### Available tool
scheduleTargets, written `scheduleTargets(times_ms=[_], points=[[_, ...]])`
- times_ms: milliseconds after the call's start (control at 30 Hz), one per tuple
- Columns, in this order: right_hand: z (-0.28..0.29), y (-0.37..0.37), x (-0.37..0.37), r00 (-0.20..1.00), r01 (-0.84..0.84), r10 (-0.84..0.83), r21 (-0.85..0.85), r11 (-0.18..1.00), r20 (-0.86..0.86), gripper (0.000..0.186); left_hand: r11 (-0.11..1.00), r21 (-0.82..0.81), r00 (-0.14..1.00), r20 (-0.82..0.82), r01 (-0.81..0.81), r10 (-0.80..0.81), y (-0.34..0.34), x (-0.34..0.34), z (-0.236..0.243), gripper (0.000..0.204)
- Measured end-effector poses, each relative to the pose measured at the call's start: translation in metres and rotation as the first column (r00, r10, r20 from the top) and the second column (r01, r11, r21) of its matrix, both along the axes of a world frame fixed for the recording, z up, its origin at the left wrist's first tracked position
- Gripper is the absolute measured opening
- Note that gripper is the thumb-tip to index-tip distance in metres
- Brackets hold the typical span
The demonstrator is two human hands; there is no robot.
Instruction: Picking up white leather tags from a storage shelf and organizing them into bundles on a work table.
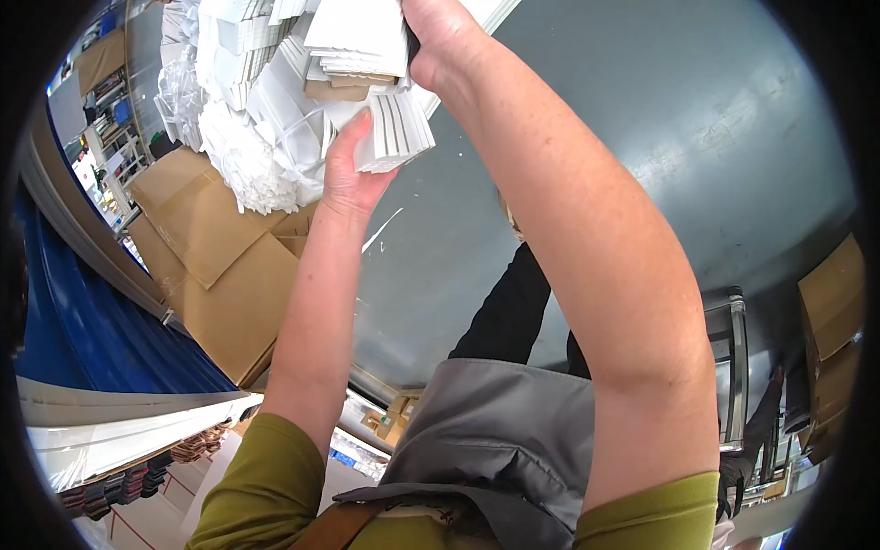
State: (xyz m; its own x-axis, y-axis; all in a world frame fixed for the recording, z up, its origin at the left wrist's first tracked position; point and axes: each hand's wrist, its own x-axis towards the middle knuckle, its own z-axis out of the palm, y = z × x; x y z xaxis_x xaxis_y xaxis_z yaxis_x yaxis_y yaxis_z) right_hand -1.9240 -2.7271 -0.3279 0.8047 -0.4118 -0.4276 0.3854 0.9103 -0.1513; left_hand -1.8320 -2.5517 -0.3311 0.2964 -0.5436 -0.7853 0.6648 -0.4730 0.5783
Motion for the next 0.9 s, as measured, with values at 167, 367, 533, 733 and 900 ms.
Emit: scheduleTargets(times_ms=[167,367,533,733,900], points=[[0.003,0.0,0.006,1.0,0.005,-0.005,0.025,1.0,0.001,0.074,0.989,-0.138,0.956,-0.292,-0.044,0.002,0.002,0.017,0.0,0.052],[0.003,0.0,0.006,1.0,0.009,-0.008,0.021,1.0,-0.026,0.073,0.98,-0.123,0.886,-0.455,-0.158,0.086,-0.001,0.015,0.0,0.062],[0.004,-0.001,0.006,1.0,-0.005,0.005,0.024,1.0,-0.011,0.074,0.979,-0.199,0.749,-0.656,-0.049,-0.095,0.008,0.033,-0.005,0.06],[0.001,0.002,0.005,0.999,0.004,-0.002,0.035,0.999,-0.042,0.076,0.98,-0.189,0.707,-0.702,-0.064,-0.089,0.01,0.034,0.003,0.058],[0.001,0.004,0.004,1.0,0.014,-0.016,0.074,0.997,0.021,0.076,0.995,-0.016,0.861,-0.5,0.1,-0.094,0.012,0.035,0.019,0.051]])
